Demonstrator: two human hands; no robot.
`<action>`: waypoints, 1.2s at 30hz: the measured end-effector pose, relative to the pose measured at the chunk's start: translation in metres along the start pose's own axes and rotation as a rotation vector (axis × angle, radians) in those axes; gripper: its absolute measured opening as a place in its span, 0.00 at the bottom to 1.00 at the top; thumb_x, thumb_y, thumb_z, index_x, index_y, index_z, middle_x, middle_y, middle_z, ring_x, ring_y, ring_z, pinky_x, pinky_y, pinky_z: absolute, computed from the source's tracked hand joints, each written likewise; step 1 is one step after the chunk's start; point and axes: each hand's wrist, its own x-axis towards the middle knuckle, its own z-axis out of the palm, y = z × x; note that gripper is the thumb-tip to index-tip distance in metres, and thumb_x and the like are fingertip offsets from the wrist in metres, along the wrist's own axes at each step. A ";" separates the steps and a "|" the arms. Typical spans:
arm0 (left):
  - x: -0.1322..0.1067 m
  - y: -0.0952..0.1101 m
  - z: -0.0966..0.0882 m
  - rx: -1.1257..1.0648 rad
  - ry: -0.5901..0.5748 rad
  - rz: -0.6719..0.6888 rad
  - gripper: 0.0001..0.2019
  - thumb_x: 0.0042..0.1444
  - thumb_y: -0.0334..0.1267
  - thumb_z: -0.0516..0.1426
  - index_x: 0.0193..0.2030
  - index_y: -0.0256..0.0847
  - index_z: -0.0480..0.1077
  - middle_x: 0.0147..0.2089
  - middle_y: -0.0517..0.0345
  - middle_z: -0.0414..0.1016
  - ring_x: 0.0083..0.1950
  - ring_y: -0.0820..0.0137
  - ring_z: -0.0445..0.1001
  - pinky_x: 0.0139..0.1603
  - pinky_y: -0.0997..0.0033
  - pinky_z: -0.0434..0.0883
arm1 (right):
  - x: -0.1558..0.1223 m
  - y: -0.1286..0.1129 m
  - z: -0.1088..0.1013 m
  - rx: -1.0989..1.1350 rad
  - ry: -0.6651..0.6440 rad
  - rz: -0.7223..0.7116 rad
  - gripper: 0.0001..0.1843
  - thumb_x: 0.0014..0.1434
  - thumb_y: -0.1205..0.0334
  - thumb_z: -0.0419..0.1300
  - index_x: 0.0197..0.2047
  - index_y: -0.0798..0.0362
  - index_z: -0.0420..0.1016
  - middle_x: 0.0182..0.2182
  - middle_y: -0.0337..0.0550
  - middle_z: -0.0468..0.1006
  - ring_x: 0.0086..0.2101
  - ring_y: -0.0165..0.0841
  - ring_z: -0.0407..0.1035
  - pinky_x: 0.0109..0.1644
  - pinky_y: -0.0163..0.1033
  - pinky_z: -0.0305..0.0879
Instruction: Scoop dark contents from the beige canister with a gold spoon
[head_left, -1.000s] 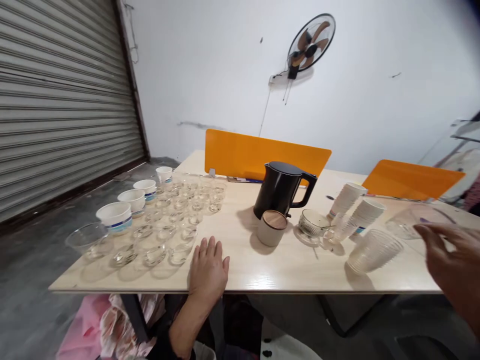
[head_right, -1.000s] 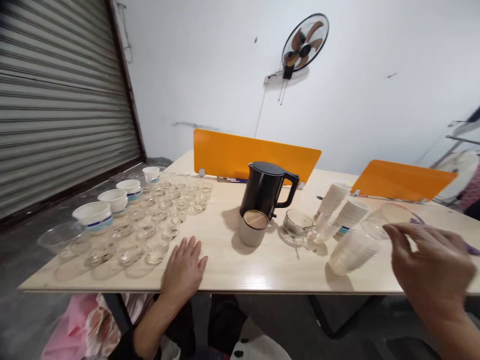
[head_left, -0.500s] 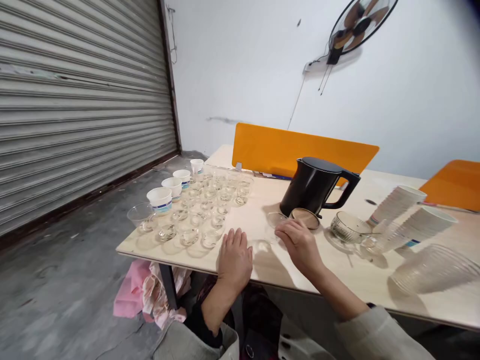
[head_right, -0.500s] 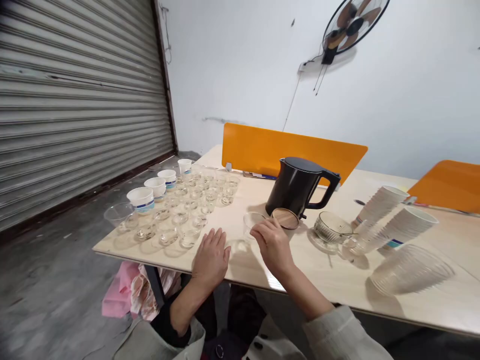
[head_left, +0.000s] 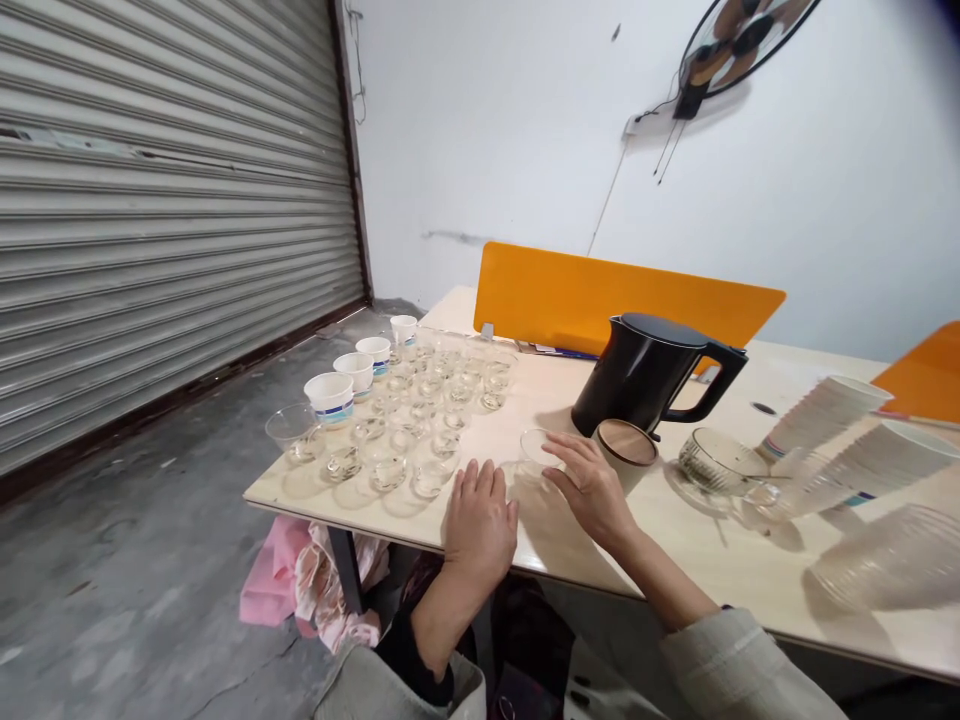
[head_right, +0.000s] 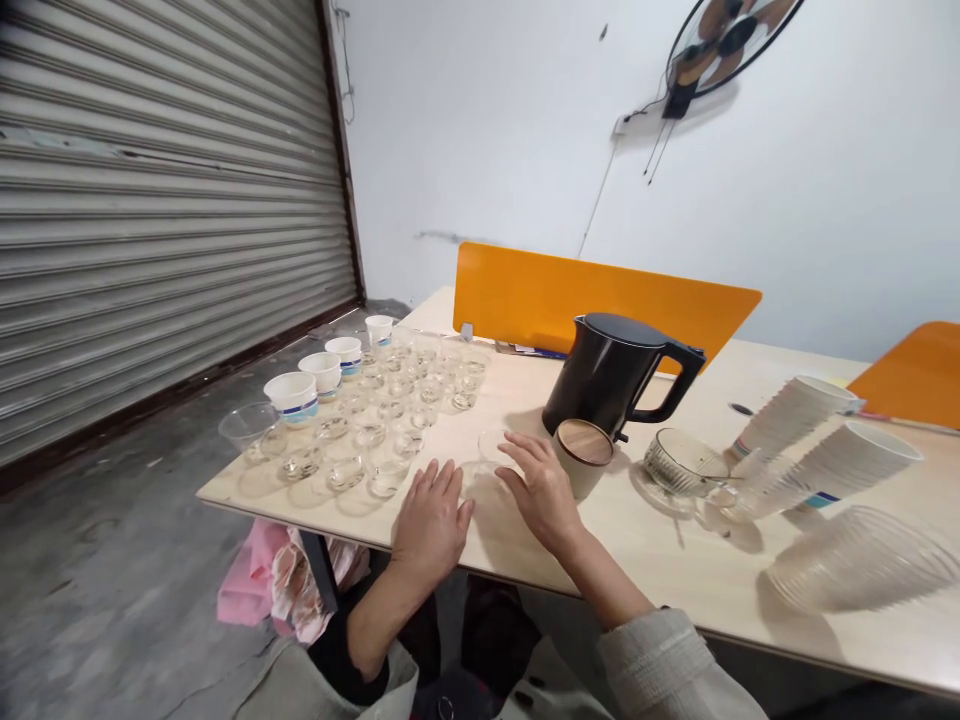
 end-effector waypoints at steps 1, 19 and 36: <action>0.000 0.000 0.000 -0.004 -0.001 -0.001 0.24 0.68 0.39 0.52 0.68 0.32 0.68 0.72 0.44 0.67 0.75 0.51 0.59 0.76 0.48 0.56 | -0.001 -0.001 -0.007 -0.019 0.050 -0.015 0.14 0.67 0.56 0.60 0.54 0.45 0.80 0.57 0.47 0.80 0.58 0.46 0.70 0.64 0.58 0.66; -0.012 0.000 0.009 -0.222 0.281 0.239 0.17 0.70 0.32 0.51 0.62 0.40 0.71 0.64 0.45 0.75 0.69 0.57 0.69 0.69 0.46 0.71 | -0.012 0.079 -0.045 -0.381 0.135 0.298 0.37 0.62 0.35 0.59 0.63 0.54 0.73 0.61 0.57 0.73 0.58 0.53 0.68 0.64 0.58 0.65; 0.017 0.103 0.025 -0.992 -0.103 0.157 0.52 0.46 0.44 0.73 0.75 0.47 0.52 0.71 0.46 0.66 0.70 0.48 0.67 0.71 0.47 0.66 | -0.058 0.004 -0.063 -0.484 0.031 0.245 0.37 0.63 0.36 0.58 0.66 0.51 0.70 0.60 0.55 0.73 0.56 0.51 0.69 0.57 0.55 0.71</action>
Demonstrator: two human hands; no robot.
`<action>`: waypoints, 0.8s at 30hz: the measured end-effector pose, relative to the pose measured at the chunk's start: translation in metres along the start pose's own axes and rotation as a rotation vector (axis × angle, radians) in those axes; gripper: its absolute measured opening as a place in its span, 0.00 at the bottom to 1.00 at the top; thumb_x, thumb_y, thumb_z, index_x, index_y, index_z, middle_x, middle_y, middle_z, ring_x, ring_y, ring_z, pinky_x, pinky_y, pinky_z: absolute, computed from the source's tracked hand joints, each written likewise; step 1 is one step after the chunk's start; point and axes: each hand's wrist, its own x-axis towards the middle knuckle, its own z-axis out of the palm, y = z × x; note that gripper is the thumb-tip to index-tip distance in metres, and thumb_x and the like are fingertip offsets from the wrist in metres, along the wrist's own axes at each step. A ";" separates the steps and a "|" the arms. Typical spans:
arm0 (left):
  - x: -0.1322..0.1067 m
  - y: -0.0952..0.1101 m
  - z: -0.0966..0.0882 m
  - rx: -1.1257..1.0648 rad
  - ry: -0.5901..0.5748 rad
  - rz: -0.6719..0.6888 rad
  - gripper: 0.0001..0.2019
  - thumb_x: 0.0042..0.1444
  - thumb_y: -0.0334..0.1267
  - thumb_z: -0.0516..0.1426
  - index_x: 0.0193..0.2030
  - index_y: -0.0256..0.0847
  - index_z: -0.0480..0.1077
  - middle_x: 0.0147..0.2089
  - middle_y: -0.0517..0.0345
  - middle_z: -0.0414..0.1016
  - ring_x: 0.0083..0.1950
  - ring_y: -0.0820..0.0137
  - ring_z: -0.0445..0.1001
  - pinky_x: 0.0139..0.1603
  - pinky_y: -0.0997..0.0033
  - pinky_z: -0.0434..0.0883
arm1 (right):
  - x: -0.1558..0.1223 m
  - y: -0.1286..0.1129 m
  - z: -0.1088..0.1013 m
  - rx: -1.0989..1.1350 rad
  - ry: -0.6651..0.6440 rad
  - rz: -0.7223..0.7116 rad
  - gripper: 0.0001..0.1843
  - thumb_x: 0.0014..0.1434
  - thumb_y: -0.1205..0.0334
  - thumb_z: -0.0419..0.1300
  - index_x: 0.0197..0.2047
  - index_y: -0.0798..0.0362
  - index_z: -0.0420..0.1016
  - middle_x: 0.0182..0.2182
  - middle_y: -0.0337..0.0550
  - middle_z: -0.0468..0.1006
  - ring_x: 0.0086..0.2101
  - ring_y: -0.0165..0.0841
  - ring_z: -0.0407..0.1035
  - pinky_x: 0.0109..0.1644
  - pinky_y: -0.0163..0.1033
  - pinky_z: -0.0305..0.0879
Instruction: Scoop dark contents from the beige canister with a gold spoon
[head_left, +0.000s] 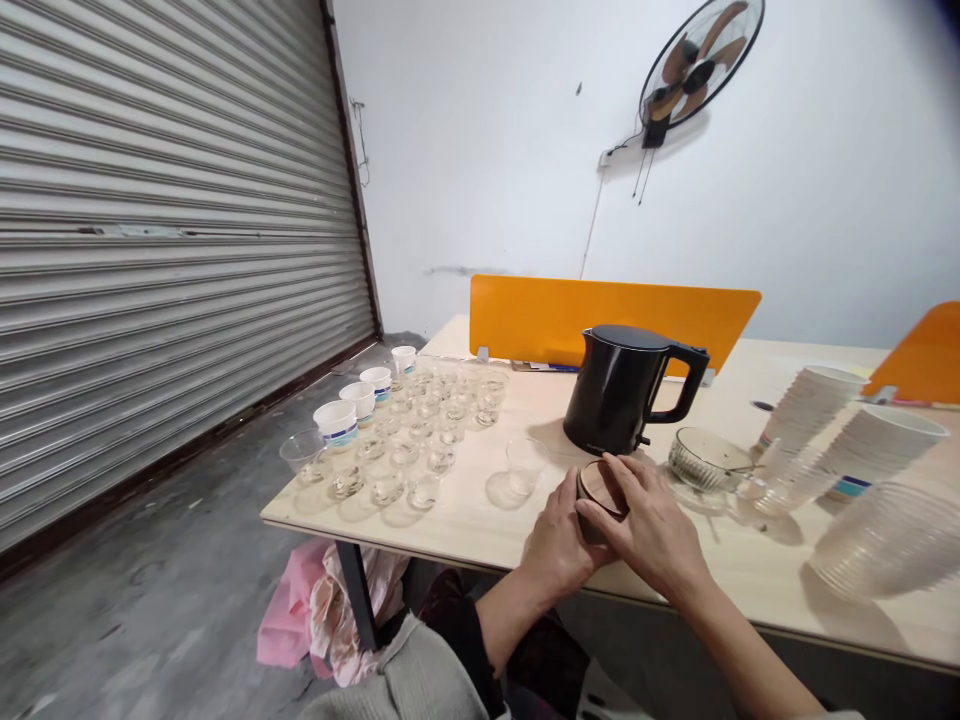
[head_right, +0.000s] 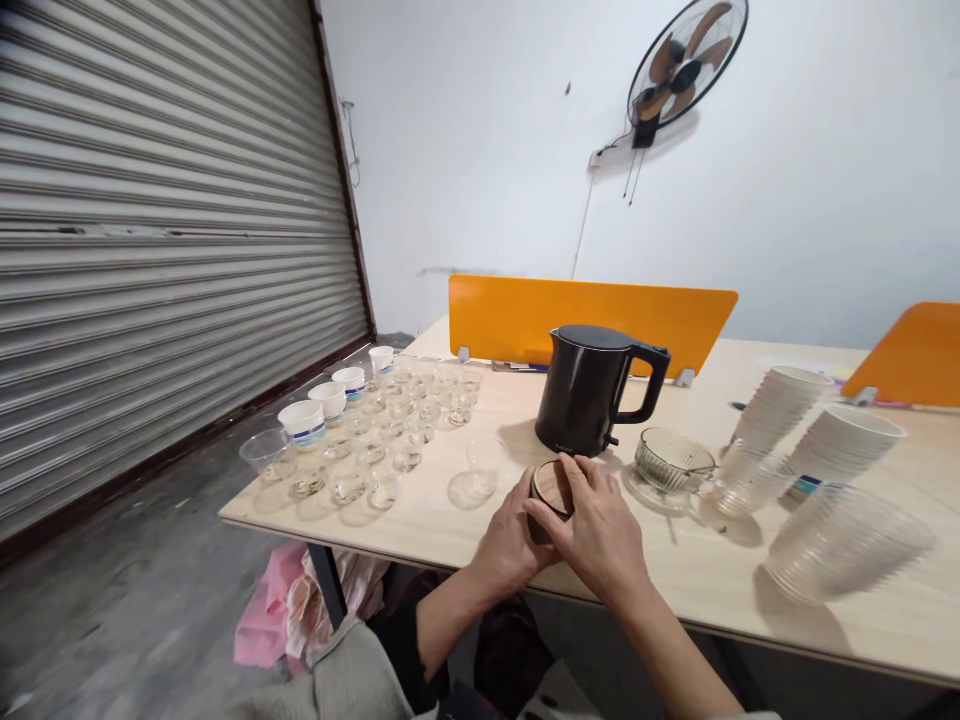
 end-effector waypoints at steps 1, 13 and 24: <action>0.002 0.002 0.000 -0.028 0.002 -0.005 0.51 0.45 0.44 0.73 0.74 0.49 0.53 0.70 0.48 0.67 0.69 0.49 0.68 0.70 0.48 0.66 | 0.001 -0.002 0.000 -0.021 0.002 0.011 0.37 0.63 0.35 0.58 0.66 0.52 0.70 0.59 0.55 0.73 0.56 0.51 0.69 0.57 0.55 0.72; 0.004 0.007 -0.006 -0.081 0.018 -0.031 0.46 0.42 0.43 0.75 0.68 0.48 0.62 0.63 0.51 0.73 0.61 0.52 0.73 0.64 0.51 0.70 | 0.012 -0.013 -0.011 0.066 -0.050 0.184 0.31 0.67 0.38 0.51 0.61 0.51 0.75 0.55 0.53 0.77 0.54 0.50 0.71 0.54 0.53 0.71; -0.001 0.015 -0.009 -0.066 0.062 -0.032 0.44 0.38 0.37 0.76 0.63 0.47 0.66 0.61 0.52 0.74 0.62 0.54 0.72 0.64 0.54 0.68 | 0.005 0.053 -0.020 0.302 0.205 0.325 0.33 0.64 0.35 0.53 0.57 0.53 0.76 0.53 0.55 0.79 0.54 0.50 0.70 0.61 0.57 0.62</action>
